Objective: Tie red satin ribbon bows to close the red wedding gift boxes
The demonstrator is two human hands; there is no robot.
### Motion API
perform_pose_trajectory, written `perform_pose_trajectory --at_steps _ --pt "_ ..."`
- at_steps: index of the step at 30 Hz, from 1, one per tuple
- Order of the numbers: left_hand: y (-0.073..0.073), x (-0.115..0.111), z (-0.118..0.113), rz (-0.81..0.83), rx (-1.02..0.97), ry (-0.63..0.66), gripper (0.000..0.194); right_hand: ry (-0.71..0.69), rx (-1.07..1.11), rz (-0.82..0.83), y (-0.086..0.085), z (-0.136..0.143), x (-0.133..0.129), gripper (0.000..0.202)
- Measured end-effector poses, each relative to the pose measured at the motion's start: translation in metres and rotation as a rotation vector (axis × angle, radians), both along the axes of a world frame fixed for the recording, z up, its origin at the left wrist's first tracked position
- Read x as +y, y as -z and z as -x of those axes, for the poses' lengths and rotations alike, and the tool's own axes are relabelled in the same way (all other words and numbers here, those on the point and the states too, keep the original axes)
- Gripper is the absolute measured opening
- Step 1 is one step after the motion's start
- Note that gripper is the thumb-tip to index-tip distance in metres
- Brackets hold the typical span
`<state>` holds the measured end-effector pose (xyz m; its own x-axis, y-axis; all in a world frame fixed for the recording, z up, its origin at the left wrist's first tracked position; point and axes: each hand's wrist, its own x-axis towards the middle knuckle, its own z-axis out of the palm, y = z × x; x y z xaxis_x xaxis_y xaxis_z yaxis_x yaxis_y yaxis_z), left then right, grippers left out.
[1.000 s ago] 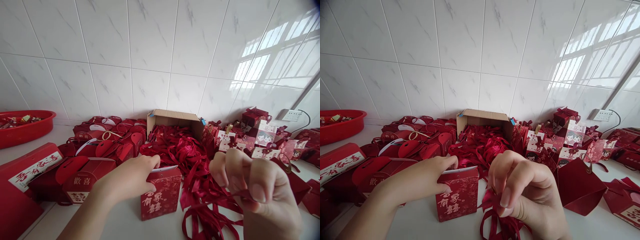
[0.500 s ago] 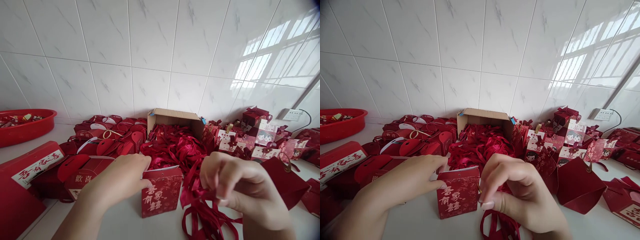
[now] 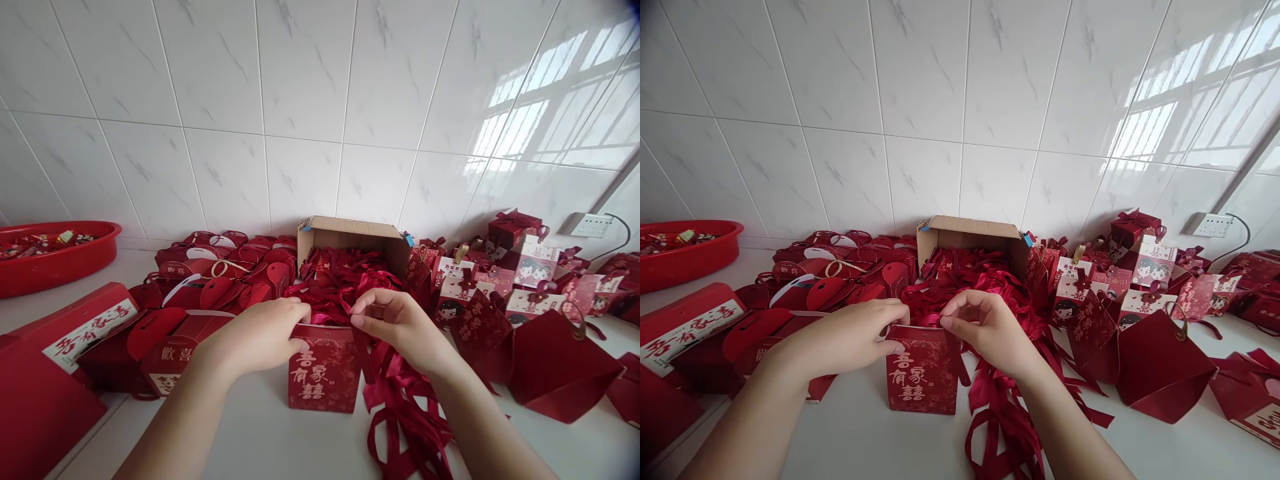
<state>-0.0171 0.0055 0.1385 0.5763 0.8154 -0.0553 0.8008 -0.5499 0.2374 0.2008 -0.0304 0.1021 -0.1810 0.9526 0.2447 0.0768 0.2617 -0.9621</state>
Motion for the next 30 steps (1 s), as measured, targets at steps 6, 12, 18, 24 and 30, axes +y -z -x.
perform_pose_trajectory --at_steps 6,12,18,24,30 --pt "0.001 0.000 0.001 0.006 0.005 -0.017 0.007 0.000 0.004 0.037 -0.009 -0.010 -0.008 0.022" --pt "0.001 -0.001 -0.001 0.000 0.010 -0.023 0.009 -0.037 0.051 0.077 -0.008 -0.012 -0.009 0.019" --pt "0.003 0.000 0.000 0.002 -0.001 -0.025 0.009 -0.020 -0.008 0.087 -0.010 -0.013 -0.012 0.021" --pt "0.003 -0.001 -0.001 -0.003 0.006 -0.013 0.008 -0.139 -0.041 0.111 -0.008 -0.015 -0.009 0.017" --pt "0.004 0.000 0.000 0.011 0.000 -0.016 0.014 -0.147 -0.031 0.074 -0.010 -0.015 -0.011 0.013"
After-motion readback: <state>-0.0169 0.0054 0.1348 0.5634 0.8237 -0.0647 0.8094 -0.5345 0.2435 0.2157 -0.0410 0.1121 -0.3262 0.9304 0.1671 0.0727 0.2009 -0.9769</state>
